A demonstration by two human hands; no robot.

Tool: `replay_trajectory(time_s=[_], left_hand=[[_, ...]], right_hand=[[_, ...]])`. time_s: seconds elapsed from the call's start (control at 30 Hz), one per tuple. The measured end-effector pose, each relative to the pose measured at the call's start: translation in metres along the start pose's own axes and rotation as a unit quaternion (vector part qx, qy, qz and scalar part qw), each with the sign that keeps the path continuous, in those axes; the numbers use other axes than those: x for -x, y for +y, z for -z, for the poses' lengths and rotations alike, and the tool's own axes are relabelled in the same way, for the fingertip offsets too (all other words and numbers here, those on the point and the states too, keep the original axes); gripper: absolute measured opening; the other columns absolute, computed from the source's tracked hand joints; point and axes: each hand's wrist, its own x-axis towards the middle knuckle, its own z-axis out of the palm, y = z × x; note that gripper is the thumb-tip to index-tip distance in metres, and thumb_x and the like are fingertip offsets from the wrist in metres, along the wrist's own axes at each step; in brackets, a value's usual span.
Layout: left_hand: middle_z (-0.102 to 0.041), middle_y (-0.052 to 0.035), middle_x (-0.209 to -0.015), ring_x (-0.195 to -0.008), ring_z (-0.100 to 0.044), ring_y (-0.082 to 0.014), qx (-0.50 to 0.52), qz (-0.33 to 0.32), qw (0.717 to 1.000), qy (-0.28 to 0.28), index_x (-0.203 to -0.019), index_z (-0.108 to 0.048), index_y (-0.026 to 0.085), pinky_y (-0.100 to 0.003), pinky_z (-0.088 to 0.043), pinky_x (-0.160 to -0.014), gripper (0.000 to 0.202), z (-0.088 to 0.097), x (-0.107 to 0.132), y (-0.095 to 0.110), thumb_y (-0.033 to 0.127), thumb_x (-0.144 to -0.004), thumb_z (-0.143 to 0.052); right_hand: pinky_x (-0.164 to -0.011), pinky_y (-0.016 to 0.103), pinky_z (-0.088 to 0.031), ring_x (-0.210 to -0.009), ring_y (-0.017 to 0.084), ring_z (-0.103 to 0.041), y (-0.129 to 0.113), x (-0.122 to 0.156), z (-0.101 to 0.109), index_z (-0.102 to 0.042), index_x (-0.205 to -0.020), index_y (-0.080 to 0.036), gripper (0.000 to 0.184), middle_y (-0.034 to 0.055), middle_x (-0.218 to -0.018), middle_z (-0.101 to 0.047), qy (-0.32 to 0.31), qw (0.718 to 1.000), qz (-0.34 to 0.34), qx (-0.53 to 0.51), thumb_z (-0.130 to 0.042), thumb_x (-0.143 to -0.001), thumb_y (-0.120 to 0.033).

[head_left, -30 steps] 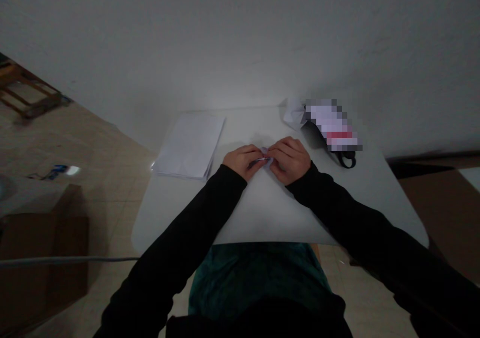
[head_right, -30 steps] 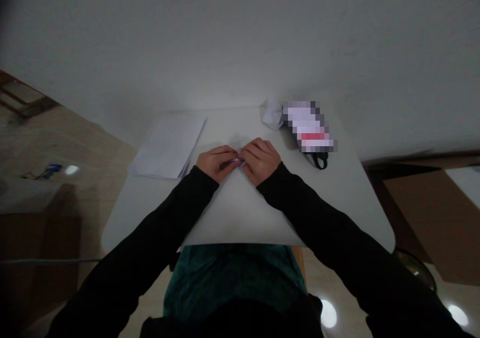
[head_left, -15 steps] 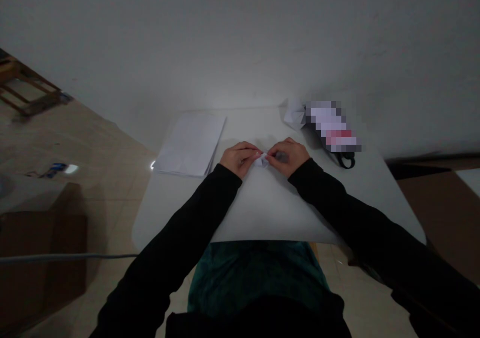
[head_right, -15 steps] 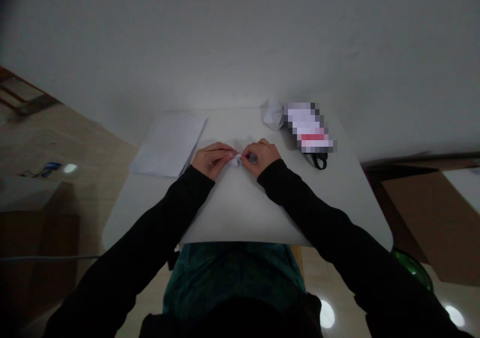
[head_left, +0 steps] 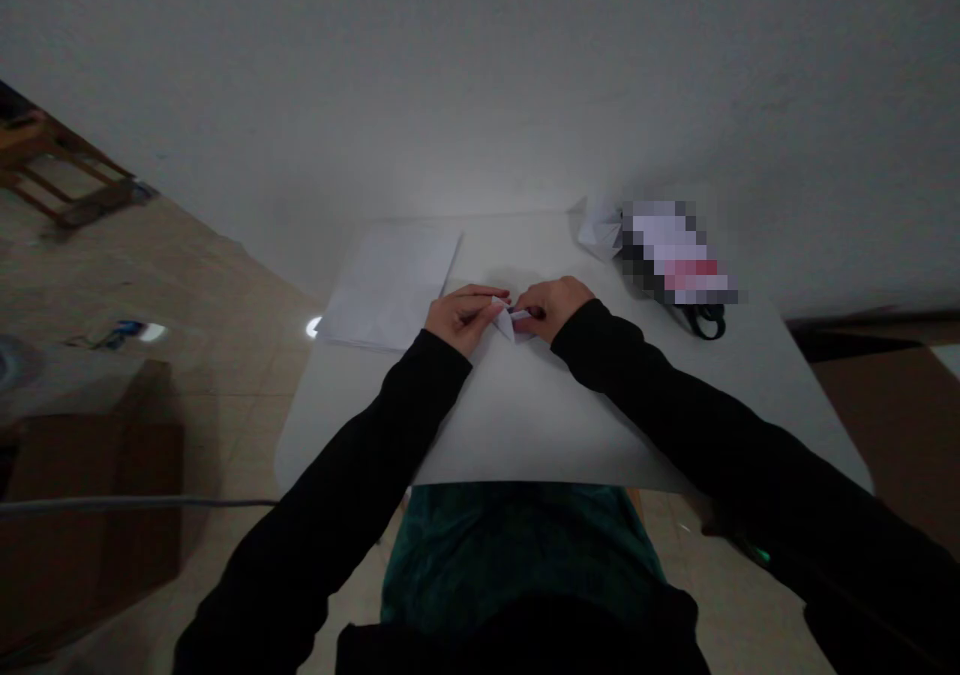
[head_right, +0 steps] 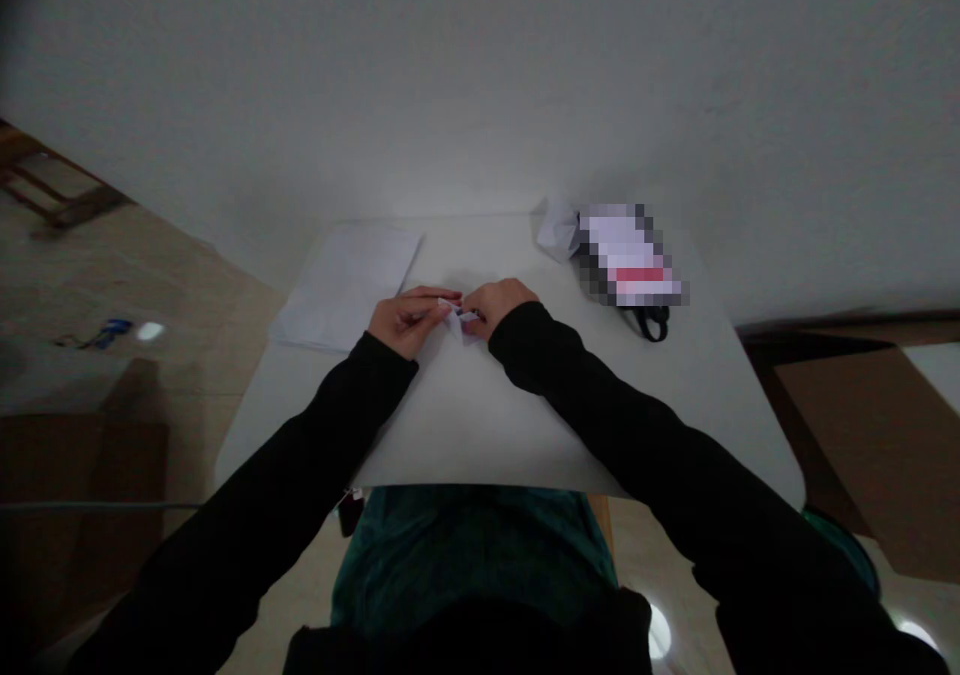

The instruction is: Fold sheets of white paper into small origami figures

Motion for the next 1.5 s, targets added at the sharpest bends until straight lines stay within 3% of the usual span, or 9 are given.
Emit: replay_trajectory(time_s=[0.13, 0.27, 0.47, 0.77, 0.9, 1.0, 1.1, 1.33, 1.5], left_hand=[[-0.068, -0.0109, -0.104, -0.097, -0.064, -0.0213, 0.185, 0.079, 0.975, 0.093, -0.079, -0.071, 0.015, -0.039, -0.049, -0.088, 0.03, -0.013, -0.004, -0.001, 0.042, -0.081, -0.057], [-0.062, -0.012, -0.119, -0.11, -0.059, -0.0235, 0.303, 0.152, 0.935, 0.104, -0.087, -0.065, 0.015, -0.04, -0.05, -0.088, 0.047, -0.03, -0.009, 0.01, 0.054, -0.087, -0.039], [-0.065, -0.0108, -0.11, -0.11, -0.059, -0.0232, 0.322, 0.148, 0.928, 0.113, -0.097, -0.055, 0.019, -0.039, -0.051, -0.084, 0.068, -0.037, -0.012, 0.027, 0.065, -0.087, -0.006], [-0.066, -0.0091, -0.106, -0.1, -0.063, -0.022, 0.275, 0.114, 0.95, 0.097, -0.106, -0.054, 0.022, -0.039, -0.051, -0.082, 0.078, -0.041, -0.009, 0.025, 0.07, -0.082, 0.002], [-0.064, -0.0096, -0.112, -0.102, -0.062, -0.0231, 0.268, 0.114, 0.951, 0.105, -0.113, -0.054, 0.022, -0.039, -0.052, -0.082, 0.081, -0.038, -0.009, 0.03, 0.069, -0.082, 0.005], [-0.063, -0.0111, -0.114, -0.101, -0.062, -0.0233, 0.279, 0.124, 0.947, 0.099, -0.113, -0.056, 0.02, -0.039, -0.052, -0.082, 0.082, -0.037, -0.008, 0.028, 0.066, -0.084, 0.005], [-0.063, -0.0111, -0.113, -0.101, -0.061, -0.0224, 0.271, 0.126, 0.949, 0.099, -0.114, -0.057, 0.019, -0.038, -0.051, -0.085, 0.082, -0.037, -0.008, 0.023, 0.063, -0.085, 0.006], [-0.06, -0.0108, -0.119, -0.106, -0.059, -0.0225, 0.231, 0.117, 0.963, 0.069, -0.127, -0.046, 0.022, -0.037, -0.049, -0.086, 0.087, -0.033, -0.008, 0.027, 0.069, -0.08, 0.011], [-0.064, -0.0101, -0.113, -0.11, -0.058, -0.0241, 0.318, 0.124, 0.938, 0.067, -0.119, -0.053, 0.021, -0.041, -0.047, -0.091, 0.084, -0.026, -0.01, 0.035, 0.07, -0.082, 0.004]], right_hand=[[-0.052, 0.025, -0.038, -0.05, 0.011, -0.052, -0.001, 0.006, -0.009, -0.072, -0.071, -0.024, 0.008, -0.0053, -0.053, -0.06, 0.035, 0.991, -0.03, -0.126, -0.071, -0.064, -0.022], [-0.061, 0.027, -0.044, -0.057, 0.013, -0.057, -0.022, 0.009, -0.014, -0.07, -0.069, -0.021, 0.012, -0.0029, -0.063, -0.065, 0.075, 0.988, -0.003, -0.136, -0.064, -0.065, -0.012], [-0.062, 0.027, -0.046, -0.061, 0.013, -0.058, -0.042, 0.012, -0.018, -0.064, -0.067, -0.018, 0.011, -0.0002, -0.065, -0.064, 0.096, 0.971, 0.006, -0.219, -0.057, -0.068, -0.01], [-0.052, 0.023, -0.04, -0.052, 0.009, -0.046, -0.05, 0.015, -0.029, -0.051, -0.055, -0.02, 0.01, -0.0037, -0.057, -0.052, 0.231, 0.931, -0.04, -0.278, -0.056, -0.061, -0.014], [-0.053, 0.025, -0.04, -0.051, 0.01, -0.047, -0.047, 0.014, -0.034, -0.05, -0.053, -0.02, 0.01, -0.0043, -0.054, -0.051, 0.225, 0.934, -0.043, -0.274, -0.058, -0.058, -0.016], [-0.054, 0.026, -0.043, -0.054, 0.011, -0.051, -0.045, 0.015, -0.039, -0.06, -0.061, -0.019, 0.002, -0.0023, -0.06, -0.058, 0.208, 0.909, -0.052, -0.357, -0.059, -0.063, -0.02], [-0.053, 0.026, -0.043, -0.053, 0.011, -0.052, -0.044, 0.016, -0.042, -0.062, -0.061, -0.019, 0.009, -0.0014, -0.06, -0.059, 0.207, 0.885, -0.084, -0.409, -0.062, -0.065, -0.027], [-0.051, 0.026, -0.037, -0.051, 0.01, -0.044, -0.043, 0.016, -0.034, -0.057, -0.058, -0.018, 0.003, -0.0019, -0.057, -0.052, 0.191, 0.933, -0.093, -0.29, -0.057, -0.061, -0.018], [-0.051, 0.025, -0.037, -0.052, 0.01, -0.044, -0.046, 0.015, -0.035, -0.051, -0.057, -0.018, 0.009, -0.002, -0.058, -0.05, 0.208, 0.919, -0.076, -0.325, -0.059, -0.061, -0.022]])
